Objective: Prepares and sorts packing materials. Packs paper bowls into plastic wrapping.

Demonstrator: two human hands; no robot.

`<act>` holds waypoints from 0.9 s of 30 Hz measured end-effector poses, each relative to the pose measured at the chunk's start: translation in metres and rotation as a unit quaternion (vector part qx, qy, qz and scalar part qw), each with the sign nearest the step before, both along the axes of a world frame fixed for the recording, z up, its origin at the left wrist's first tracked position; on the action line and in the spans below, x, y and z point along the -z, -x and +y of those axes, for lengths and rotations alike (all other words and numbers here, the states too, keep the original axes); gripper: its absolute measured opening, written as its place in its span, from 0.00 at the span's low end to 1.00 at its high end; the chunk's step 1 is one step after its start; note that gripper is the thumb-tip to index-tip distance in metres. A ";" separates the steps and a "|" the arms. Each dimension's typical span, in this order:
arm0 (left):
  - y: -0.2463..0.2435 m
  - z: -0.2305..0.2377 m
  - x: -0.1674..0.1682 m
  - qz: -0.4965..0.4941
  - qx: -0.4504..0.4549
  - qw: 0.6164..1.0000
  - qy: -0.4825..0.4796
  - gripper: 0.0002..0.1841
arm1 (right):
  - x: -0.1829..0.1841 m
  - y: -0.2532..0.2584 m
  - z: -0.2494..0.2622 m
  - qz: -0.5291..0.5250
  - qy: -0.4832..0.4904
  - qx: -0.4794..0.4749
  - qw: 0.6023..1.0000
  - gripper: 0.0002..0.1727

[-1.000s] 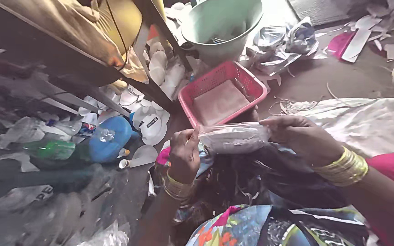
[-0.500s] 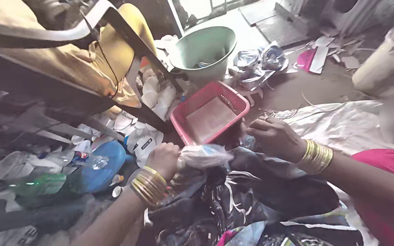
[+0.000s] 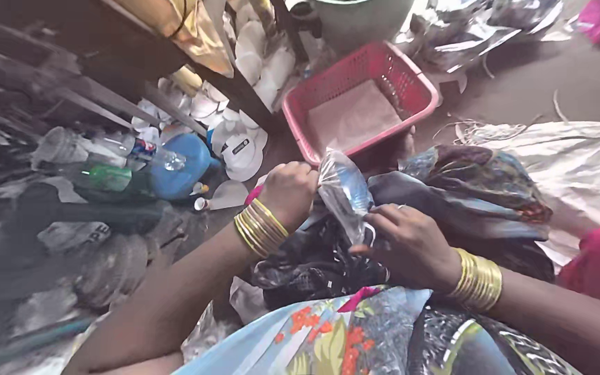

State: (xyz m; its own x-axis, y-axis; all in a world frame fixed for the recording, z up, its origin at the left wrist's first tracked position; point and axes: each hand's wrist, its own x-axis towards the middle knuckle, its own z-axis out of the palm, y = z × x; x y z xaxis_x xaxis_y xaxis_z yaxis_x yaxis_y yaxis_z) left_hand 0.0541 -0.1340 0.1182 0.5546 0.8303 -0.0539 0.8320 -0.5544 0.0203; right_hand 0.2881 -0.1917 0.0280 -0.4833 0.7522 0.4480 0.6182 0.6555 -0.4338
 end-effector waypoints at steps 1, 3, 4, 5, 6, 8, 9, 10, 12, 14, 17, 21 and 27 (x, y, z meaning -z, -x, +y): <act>-0.004 0.001 -0.002 0.007 -0.011 1.000 0.014 0.08 | 0.001 0.009 -0.007 -0.014 -0.016 -0.001 1.000 0.43; -0.010 0.002 -0.003 0.009 -0.021 1.000 0.018 0.08 | 0.000 0.023 -0.014 -0.062 -0.005 0.007 0.998 0.48; -0.012 0.003 -0.004 0.013 -0.024 0.999 0.020 0.09 | 0.000 0.026 -0.015 -0.090 0.012 0.015 0.996 0.46; -0.014 0.003 -0.005 0.015 -0.027 0.999 0.020 0.09 | 0.000 0.027 -0.015 -0.113 0.034 0.025 0.993 0.41; -0.016 0.003 -0.007 0.019 -0.031 0.999 0.024 0.09 | 0.001 0.026 -0.014 -0.128 0.054 0.034 0.990 0.35; -0.016 0.002 -0.009 0.024 -0.044 0.998 0.036 0.09 | 0.005 0.018 -0.013 -0.136 0.052 0.061 0.988 0.26; -0.016 0.001 -0.008 0.019 -0.049 0.998 0.038 0.09 | 0.007 0.012 -0.013 -0.141 0.046 0.073 0.986 0.23; -0.014 0.000 -0.006 0.012 -0.053 0.998 0.037 0.09 | 0.008 0.006 -0.014 -0.143 0.045 0.081 0.985 0.19; -0.012 -0.001 -0.005 0.012 -0.064 0.997 0.048 0.10 | 0.006 -0.003 -0.016 -0.124 0.072 0.087 0.986 0.11; -0.012 0.002 -0.008 0.021 -0.074 0.995 0.068 0.11 | 0.000 -0.014 -0.013 -0.074 0.149 0.082 0.983 0.09; -0.012 0.001 -0.009 0.037 -0.090 0.992 0.085 0.12 | 0.001 -0.033 -0.003 0.058 0.277 0.075 0.956 0.09; -0.009 0.004 -0.020 0.065 -0.121 0.977 0.162 0.18 | -0.001 -0.050 0.021 0.312 0.374 -0.003 0.873 0.13; 0.001 0.008 -0.011 0.020 -0.102 0.974 0.201 0.18 | -0.004 -0.053 0.048 0.273 0.123 -0.027 0.954 0.18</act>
